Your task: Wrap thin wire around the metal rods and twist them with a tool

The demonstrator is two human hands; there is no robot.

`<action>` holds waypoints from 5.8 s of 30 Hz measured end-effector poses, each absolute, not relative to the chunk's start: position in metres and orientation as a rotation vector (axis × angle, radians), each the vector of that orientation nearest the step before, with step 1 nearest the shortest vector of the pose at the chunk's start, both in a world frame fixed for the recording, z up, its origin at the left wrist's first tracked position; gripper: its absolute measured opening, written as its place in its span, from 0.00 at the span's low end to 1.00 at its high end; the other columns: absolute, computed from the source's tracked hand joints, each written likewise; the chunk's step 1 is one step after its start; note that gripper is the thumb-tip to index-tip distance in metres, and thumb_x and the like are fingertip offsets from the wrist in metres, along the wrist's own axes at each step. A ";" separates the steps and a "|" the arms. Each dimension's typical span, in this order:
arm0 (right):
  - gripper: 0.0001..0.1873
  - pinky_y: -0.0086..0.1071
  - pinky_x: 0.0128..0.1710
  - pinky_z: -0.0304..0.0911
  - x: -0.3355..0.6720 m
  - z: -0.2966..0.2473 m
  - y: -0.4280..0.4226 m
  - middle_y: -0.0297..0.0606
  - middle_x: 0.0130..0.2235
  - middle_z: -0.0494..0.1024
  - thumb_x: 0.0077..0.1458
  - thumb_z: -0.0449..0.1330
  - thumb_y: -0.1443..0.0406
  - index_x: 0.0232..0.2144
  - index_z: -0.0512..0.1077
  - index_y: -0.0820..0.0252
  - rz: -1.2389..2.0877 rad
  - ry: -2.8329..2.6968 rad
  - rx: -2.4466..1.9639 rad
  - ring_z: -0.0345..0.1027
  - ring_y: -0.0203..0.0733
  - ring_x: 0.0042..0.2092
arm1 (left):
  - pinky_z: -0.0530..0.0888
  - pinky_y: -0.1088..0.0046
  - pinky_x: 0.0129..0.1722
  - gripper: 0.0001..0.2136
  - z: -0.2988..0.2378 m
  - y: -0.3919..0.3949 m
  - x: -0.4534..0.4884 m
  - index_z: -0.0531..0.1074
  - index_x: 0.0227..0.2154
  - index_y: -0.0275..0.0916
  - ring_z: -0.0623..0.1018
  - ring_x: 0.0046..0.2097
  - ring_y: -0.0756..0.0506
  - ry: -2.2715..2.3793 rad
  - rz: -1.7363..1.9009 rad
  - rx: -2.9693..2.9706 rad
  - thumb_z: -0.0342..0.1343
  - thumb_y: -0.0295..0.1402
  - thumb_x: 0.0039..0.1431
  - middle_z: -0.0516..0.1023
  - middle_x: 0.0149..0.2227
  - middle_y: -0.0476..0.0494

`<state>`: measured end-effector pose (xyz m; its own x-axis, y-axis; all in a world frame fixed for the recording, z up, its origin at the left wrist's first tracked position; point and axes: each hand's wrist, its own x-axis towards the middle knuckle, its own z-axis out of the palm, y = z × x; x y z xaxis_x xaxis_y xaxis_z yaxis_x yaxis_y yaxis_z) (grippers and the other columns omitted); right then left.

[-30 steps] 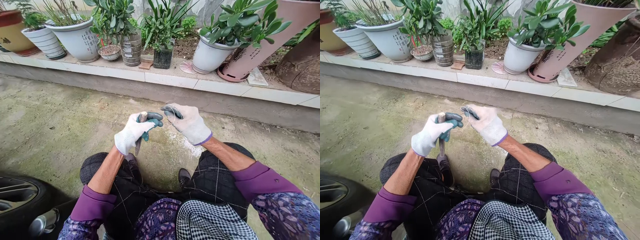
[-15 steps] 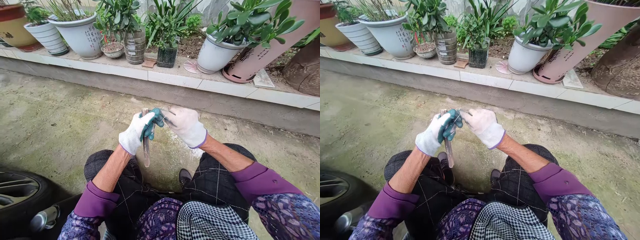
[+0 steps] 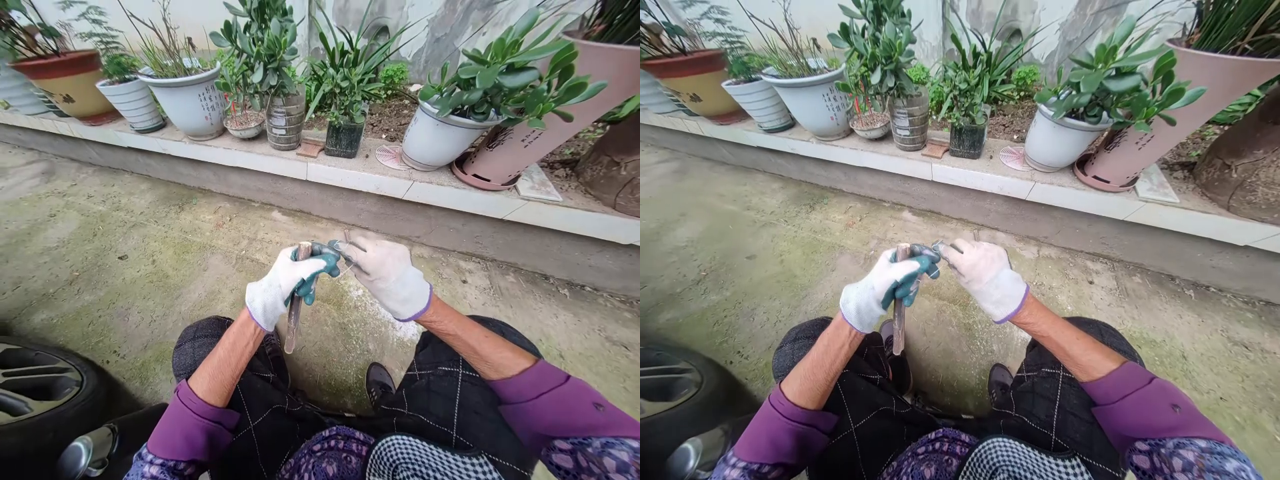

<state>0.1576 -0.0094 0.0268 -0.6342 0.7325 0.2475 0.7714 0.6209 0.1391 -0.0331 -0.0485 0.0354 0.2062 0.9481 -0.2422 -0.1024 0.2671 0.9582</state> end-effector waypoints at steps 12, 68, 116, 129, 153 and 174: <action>0.20 0.33 0.27 0.57 0.146 0.011 -0.009 0.39 0.49 0.81 0.64 0.52 0.72 0.53 0.73 0.50 -0.308 -2.781 -1.203 0.75 0.40 0.36 | 0.65 0.77 0.13 0.16 0.026 -0.046 -0.026 0.75 0.28 0.34 0.60 0.15 0.56 1.328 0.982 0.898 0.65 0.44 0.44 0.66 0.15 0.55; 0.16 0.40 0.46 0.65 0.160 0.003 -0.014 0.50 0.50 0.78 0.63 0.53 0.74 0.50 0.74 0.64 -0.425 -2.649 -0.987 0.69 0.50 0.50 | 0.67 0.80 0.14 0.19 0.028 -0.045 -0.009 0.75 0.41 0.36 0.65 0.20 0.56 1.421 1.186 1.048 0.66 0.37 0.44 0.72 0.26 0.54; 0.20 0.29 0.25 0.60 0.175 0.024 -0.015 0.31 0.24 0.72 0.53 0.66 0.50 0.28 0.74 0.63 1.949 -1.478 -0.693 0.64 0.31 0.24 | 0.66 0.78 0.17 0.13 0.024 -0.045 -0.028 0.74 0.32 0.35 0.65 0.17 0.55 0.975 1.026 1.045 0.63 0.40 0.47 0.66 0.18 0.55; 0.20 0.28 0.23 0.58 0.175 0.028 -0.016 0.31 0.23 0.69 0.60 0.61 0.54 0.23 0.71 0.61 1.858 -1.550 -0.710 0.61 0.31 0.24 | 0.66 0.78 0.15 0.12 0.024 -0.046 -0.025 0.71 0.30 0.35 0.63 0.16 0.56 0.893 0.971 1.037 0.63 0.39 0.51 0.71 0.22 0.53; 0.18 0.28 0.20 0.54 0.174 0.025 -0.016 0.31 0.23 0.69 0.59 0.61 0.55 0.25 0.71 0.62 1.809 -1.531 -0.956 0.58 0.30 0.22 | 0.66 0.78 0.15 0.11 0.026 -0.046 -0.017 0.76 0.32 0.34 0.65 0.17 0.56 1.150 1.030 1.136 0.61 0.36 0.47 0.73 0.23 0.52; 0.07 0.30 0.27 0.62 0.175 0.028 -0.013 0.33 0.25 0.74 0.53 0.60 0.62 0.30 0.77 0.60 1.203 -2.078 -1.096 0.65 0.36 0.26 | 0.69 0.79 0.29 0.06 0.018 -0.055 -0.007 0.72 0.25 0.36 0.68 0.29 0.53 1.446 1.193 1.527 0.61 0.33 0.48 0.71 0.26 0.52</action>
<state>0.1747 -0.0130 0.0276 -0.5529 0.8329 0.0242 0.3940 0.2870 -0.8732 -0.0066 -0.0552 0.0175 -0.0515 0.9874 0.1493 0.3342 -0.1239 0.9343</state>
